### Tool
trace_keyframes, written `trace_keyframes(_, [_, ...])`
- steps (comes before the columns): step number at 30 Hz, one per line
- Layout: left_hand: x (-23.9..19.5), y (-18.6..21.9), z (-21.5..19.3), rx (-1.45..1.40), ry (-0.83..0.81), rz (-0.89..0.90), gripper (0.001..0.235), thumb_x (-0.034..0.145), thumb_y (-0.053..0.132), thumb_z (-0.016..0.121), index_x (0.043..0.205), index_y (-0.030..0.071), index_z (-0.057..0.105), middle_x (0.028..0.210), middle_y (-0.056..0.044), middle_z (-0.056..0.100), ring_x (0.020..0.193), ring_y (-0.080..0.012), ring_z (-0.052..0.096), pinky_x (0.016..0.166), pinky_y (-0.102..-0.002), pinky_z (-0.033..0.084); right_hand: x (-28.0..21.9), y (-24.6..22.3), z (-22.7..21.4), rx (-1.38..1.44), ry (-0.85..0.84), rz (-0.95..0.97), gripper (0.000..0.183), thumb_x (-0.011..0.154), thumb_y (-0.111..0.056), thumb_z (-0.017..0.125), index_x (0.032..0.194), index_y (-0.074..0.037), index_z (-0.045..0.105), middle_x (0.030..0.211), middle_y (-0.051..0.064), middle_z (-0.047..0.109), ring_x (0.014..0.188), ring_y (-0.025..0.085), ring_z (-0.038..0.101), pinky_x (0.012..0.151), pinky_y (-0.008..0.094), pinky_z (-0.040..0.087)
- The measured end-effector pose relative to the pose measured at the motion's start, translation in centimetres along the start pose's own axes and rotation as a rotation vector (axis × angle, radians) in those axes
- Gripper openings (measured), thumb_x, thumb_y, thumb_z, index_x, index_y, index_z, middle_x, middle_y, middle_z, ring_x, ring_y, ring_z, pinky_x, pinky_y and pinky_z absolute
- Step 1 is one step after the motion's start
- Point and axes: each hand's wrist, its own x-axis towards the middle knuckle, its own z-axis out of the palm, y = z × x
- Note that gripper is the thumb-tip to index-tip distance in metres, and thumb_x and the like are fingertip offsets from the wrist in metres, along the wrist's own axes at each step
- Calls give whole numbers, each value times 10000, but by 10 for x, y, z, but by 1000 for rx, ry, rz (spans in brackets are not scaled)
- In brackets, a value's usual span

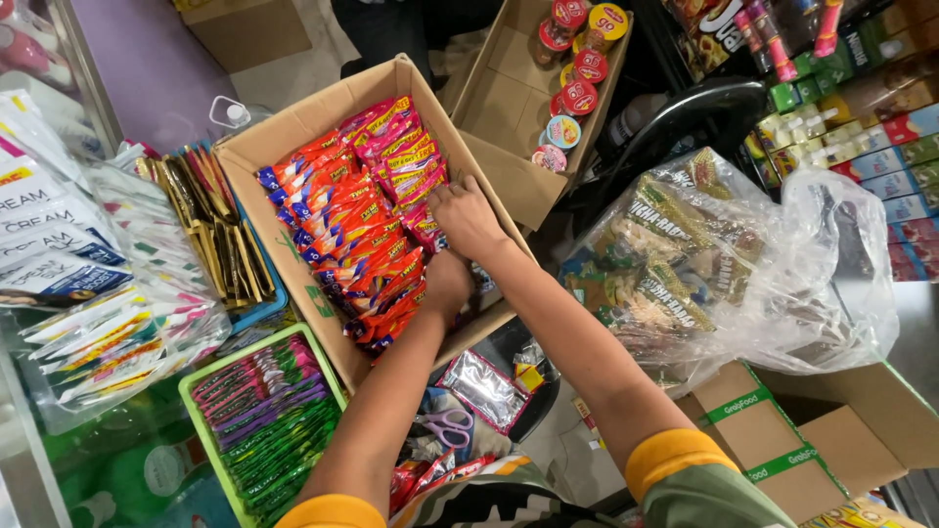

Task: Organizing and sorting detergent and soap sachets into cardboard boxes.

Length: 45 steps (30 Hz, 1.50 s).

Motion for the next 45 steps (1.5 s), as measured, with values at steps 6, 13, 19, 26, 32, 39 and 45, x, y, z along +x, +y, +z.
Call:
trace_keyframes(6, [7, -13, 16, 165, 123, 227, 215, 774, 73, 701, 971, 101, 781, 1029, -187, 748, 973, -383, 725, 850, -474, 590, 2, -4, 10, 28, -34, 15, 349, 867, -99, 603, 1211, -47, 618, 1013, 100, 705, 974, 255, 683, 954, 414, 458])
trace_keyframes(13, [-5, 14, -9, 104, -81, 3, 253, 809, 253, 750, 1025, 121, 766, 1077, -177, 723, 1029, -366, 695, 865, -487, 573, 5, -6, 23, 10, -139, 13, 427, 861, -107, 609, 1287, -83, 616, 895, 78, 750, 1028, 265, 675, 997, 442, 423])
trace_keyframes(19, [-8, 9, -11, 153, -20, 85, 283, 799, 273, 740, 1038, 124, 772, 1072, -178, 748, 1018, -360, 720, 882, -469, 588, 0, -4, 29, 8, -98, 11, 428, 848, -115, 622, 1274, -70, 625, 850, 82, 755, 1037, 271, 674, 1010, 440, 401])
trace_keyframes(26, [7, 6, 8, 179, -69, -77, 252, 925, 281, 641, 1057, 116, 779, 1123, -201, 737, 1052, -378, 721, 898, -495, 583, 1, -1, 36, -29, -125, -3, 381, 881, -118, 622, 1258, -67, 619, 833, 90, 747, 947, 266, 701, 1026, 421, 408])
trace_keyframes(32, [-61, 70, -33, 998, 433, 7, 346, 803, 250, 614, 1039, 48, 766, 1129, -247, 743, 1037, -435, 683, 829, -538, 578, 0, 4, 48, 64, 88, -22, 367, 812, -143, 630, 1171, -67, 616, 854, 116, 738, 910, 298, 718, 967, 446, 429])
trace_keyframes(39, [-43, 39, 15, 250, -45, 151, 302, 1034, 144, 505, 1072, 52, 790, 1154, -213, 757, 1105, -367, 723, 957, -484, 570, 7, 4, -21, 730, 271, 262, 208, 768, 41, 615, 945, -50, 670, 854, 169, 707, 816, 342, 705, 753, 435, 558])
trace_keyframes(45, [41, -23, 100, -100, -581, 146, 383, 889, 264, 556, 1141, 31, 728, 1220, -201, 704, 1129, -342, 691, 966, -453, 510, 6, 7, -27, 826, 340, 361, 161, 750, 77, 544, 830, -14, 649, 746, 172, 673, 699, 337, 692, 674, 435, 548])
